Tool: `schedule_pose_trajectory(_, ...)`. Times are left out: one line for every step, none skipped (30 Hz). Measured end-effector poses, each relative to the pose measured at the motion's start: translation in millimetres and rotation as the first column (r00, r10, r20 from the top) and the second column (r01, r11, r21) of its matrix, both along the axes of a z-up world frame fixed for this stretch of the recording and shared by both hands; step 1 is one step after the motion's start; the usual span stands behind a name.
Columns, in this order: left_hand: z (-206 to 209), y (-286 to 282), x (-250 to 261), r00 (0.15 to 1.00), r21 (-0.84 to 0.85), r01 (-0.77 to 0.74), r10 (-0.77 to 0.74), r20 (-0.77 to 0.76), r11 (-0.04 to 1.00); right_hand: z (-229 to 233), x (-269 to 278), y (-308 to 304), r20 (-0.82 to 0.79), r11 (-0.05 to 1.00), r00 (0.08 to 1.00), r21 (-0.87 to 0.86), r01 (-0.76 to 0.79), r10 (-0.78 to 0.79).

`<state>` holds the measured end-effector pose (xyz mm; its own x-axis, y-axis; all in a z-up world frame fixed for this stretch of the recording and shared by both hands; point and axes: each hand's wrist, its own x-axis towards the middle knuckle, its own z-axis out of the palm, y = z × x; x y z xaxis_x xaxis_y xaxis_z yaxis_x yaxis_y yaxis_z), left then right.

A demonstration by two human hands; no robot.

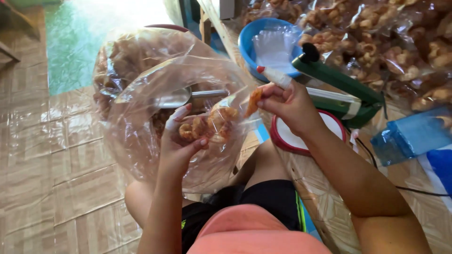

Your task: Manually packaging chicharron by scooping them into small plastic bags and sealing the bags with a heat sealer.

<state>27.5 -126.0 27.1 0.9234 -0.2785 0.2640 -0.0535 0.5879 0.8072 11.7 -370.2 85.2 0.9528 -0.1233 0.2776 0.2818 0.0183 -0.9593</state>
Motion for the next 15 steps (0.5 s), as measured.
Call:
schedule_pose_trajectory(-1,-10,-1,1.000,-0.001,0.007,-0.007,0.004,1.000,5,-8,-7,0.004,1.000,1.000,-0.001,0.007,-0.007)
schedule_pose_trajectory(-2,-19,-2,0.999,-0.049,0.053,-0.054,-0.005,0.997,9,-16,-14,0.032,0.993,0.998,-0.108,-0.052,0.055)
schedule_pose_trajectory(-4,-27,-4,0.995,-0.097,0.093,-0.095,-0.017,0.991,13,-24,-20,0.048,0.970,0.991,-0.215,-0.113,0.126)
schedule_pose_trajectory(-11,-37,-4,0.995,-0.097,0.095,-0.097,-0.017,0.991,16,-31,-27,0.048,0.970,0.991,-0.215,-0.111,0.124)
schedule_pose_trajectory(-18,-46,-4,0.987,-0.139,0.153,-0.159,-0.029,0.978,19,-38,-33,0.033,0.947,0.986,-0.284,-0.148,0.164)
schedule_pose_trajectory(-26,-56,-4,0.975,-0.182,0.210,-0.220,-0.040,0.961,22,-45,-39,0.014,0.918,0.979,-0.351,-0.185,0.202)
schedule_pose_trajectory(-29,-64,-6,0.973,-0.180,0.215,-0.227,-0.044,0.960,17,-51,-49,0.011,0.920,0.981,-0.348,-0.180,0.195)
schedule_pose_trajectory(-32,-72,-9,0.949,-0.220,0.271,-0.299,-0.101,0.937,13,-58,-60,0.018,0.903,0.984,-0.401,-0.153,0.175)
schedule_pose_trajectory(-36,-80,-10,0.915,-0.263,0.326,-0.373,-0.153,0.908,8,-64,-71,0.028,0.884,0.988,-0.452,-0.122,0.151)
schedule_pose_trajectory(-41,-86,-11,0.911,-0.262,0.335,-0.382,-0.156,0.905,14,-71,-74,0.026,0.886,0.990,-0.450,-0.114,0.140)
schedule_pose_trajectory(-46,-93,-12,0.888,-0.296,0.361,-0.423,-0.180,0.884,21,-77,-78,-0.005,0.895,0.991,-0.429,-0.124,0.135)
schedule_pose_trajectory(-51,-100,-13,0.864,-0.331,0.384,-0.462,-0.201,0.862,28,-84,-82,-0.034,0.904,0.991,-0.407,-0.134,0.131)
schedule_pose_trajectory(-54,-107,-16,0.858,-0.332,0.393,-0.472,-0.202,0.857,33,-87,-82,-0.036,0.905,0.992,-0.407,-0.124,0.120)
schedule_pose_trajectory(-57,-114,-19,0.838,-0.382,0.396,-0.499,-0.222,0.835,39,-91,-82,-0.022,0.878,0.990,-0.459,-0.133,0.139)
schedule_pose_trajectory(-60,-120,-21,0.818,-0.430,0.394,-0.524,-0.239,0.812,44,-92,-81,-0.008,0.848,0.987,-0.511,-0.143,0.162)
